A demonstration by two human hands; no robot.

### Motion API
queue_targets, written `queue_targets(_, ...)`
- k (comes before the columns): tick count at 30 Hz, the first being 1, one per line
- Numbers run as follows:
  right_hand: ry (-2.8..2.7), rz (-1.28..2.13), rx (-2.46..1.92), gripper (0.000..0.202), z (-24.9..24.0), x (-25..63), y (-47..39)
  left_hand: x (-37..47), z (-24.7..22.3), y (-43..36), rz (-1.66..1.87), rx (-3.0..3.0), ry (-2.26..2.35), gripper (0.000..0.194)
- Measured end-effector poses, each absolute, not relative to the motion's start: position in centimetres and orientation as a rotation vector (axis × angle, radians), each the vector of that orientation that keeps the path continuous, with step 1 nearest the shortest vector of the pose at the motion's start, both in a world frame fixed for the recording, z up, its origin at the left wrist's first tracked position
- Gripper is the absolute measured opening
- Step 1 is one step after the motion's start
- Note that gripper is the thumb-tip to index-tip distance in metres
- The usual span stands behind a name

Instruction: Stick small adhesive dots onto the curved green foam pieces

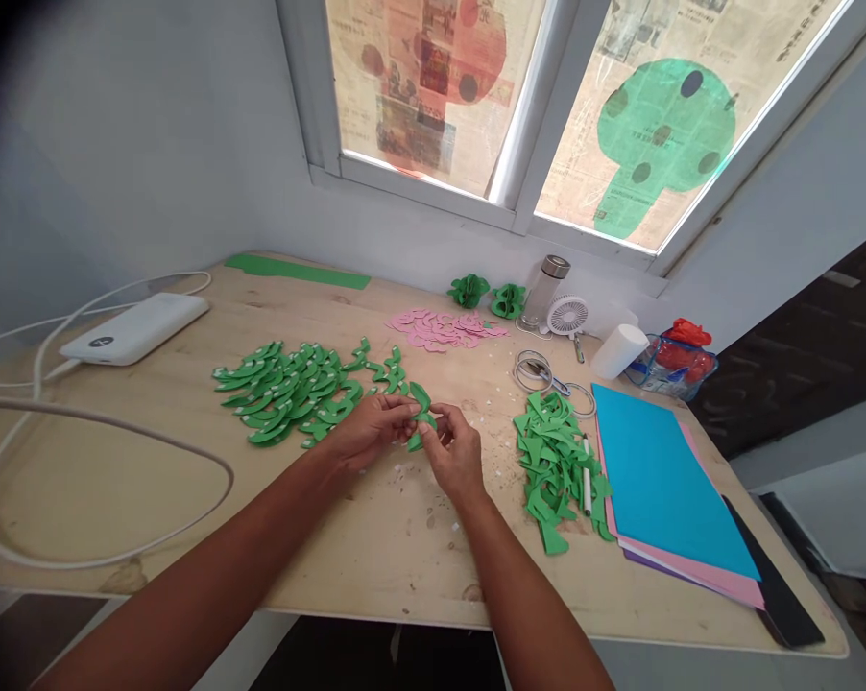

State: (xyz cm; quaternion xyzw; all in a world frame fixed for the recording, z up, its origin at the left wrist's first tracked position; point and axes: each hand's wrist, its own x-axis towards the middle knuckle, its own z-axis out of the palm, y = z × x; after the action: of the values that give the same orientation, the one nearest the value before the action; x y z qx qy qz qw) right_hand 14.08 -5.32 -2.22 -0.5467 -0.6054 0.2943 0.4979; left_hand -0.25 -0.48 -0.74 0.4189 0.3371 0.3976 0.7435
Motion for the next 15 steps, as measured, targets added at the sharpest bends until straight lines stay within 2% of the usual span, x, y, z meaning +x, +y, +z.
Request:
queue_targets(7, -1.413, 0.702, -1.309, 0.033, -1.8, 14.5, -5.8, -0.1, -0.6, -0.6, 0.864, 1.02, 0.81, 0.026)
queue_targets(15, -1.331, 0.813, -1.31, 0.023, -2.1, 14.9, -4.8, 0.5, -0.5, -1.1, 0.783, 1.199, 0.877, 0.021)
